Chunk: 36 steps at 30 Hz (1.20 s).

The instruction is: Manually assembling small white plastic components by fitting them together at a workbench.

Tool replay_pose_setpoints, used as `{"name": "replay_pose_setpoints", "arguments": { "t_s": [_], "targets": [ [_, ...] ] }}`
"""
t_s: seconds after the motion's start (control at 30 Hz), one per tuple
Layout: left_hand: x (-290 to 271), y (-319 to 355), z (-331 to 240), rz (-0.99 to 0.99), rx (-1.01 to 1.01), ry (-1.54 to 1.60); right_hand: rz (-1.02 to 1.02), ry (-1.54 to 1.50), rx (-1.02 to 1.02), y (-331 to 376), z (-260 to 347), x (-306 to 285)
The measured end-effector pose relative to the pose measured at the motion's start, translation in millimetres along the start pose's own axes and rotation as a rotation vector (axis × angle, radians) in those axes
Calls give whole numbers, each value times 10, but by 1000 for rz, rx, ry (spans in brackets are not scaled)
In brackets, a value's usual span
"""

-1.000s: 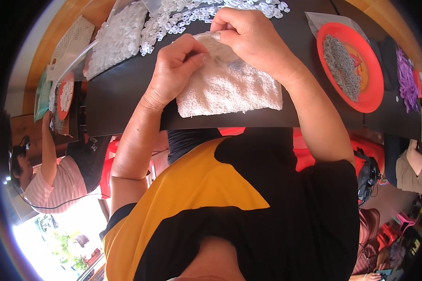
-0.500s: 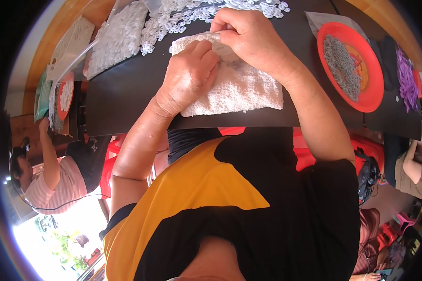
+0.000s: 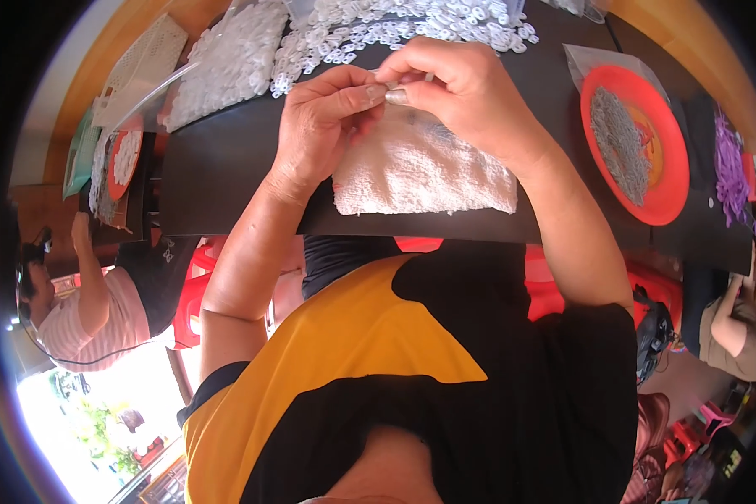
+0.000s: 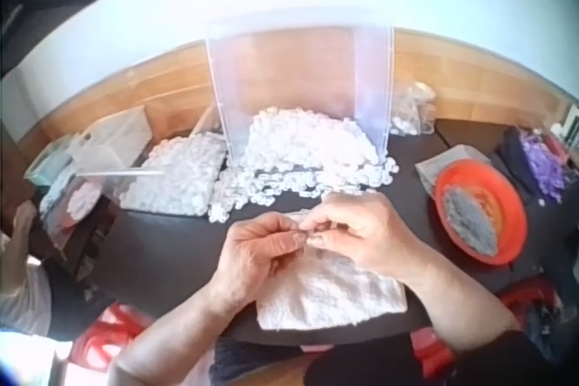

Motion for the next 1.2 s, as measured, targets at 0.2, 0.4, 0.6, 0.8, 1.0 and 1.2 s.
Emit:
{"name": "replay_pose_setpoints", "arguments": {
  "t_s": [0.2, 0.4, 0.6, 0.8, 1.0, 1.2],
  "targets": [
    [30, 7, -31, 16, -65, 200, 20, -112, 67, 5, 15, 39],
    [-145, 2, -44, -128, -45, 62, -54, -139, 104, -20, -43, 117],
    [-525, 45, -316, -354, 58, -215, 5, 134, 192, -21, -252, 122],
    [-861, 12, -80, -272, 17, -831, 25, 555, 238, -22, -235, 73],
    [-764, -111, 37, -215, 179, -1249, -20, 225, 119, -55, -185, 138],
    [-717, -169, 22, -191, 133, -1340, 56, 359, 46, -59, -226, 239]
  ]
}}
Point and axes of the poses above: each hand's wrist, its own y-axis away from the middle knuckle, its own x-axis out of the palm, z = x × y, the point moved 2 cm from there along -y, towards the middle knuckle, and after that the axes turned 9 degrees about z, right-handed, at the moved point
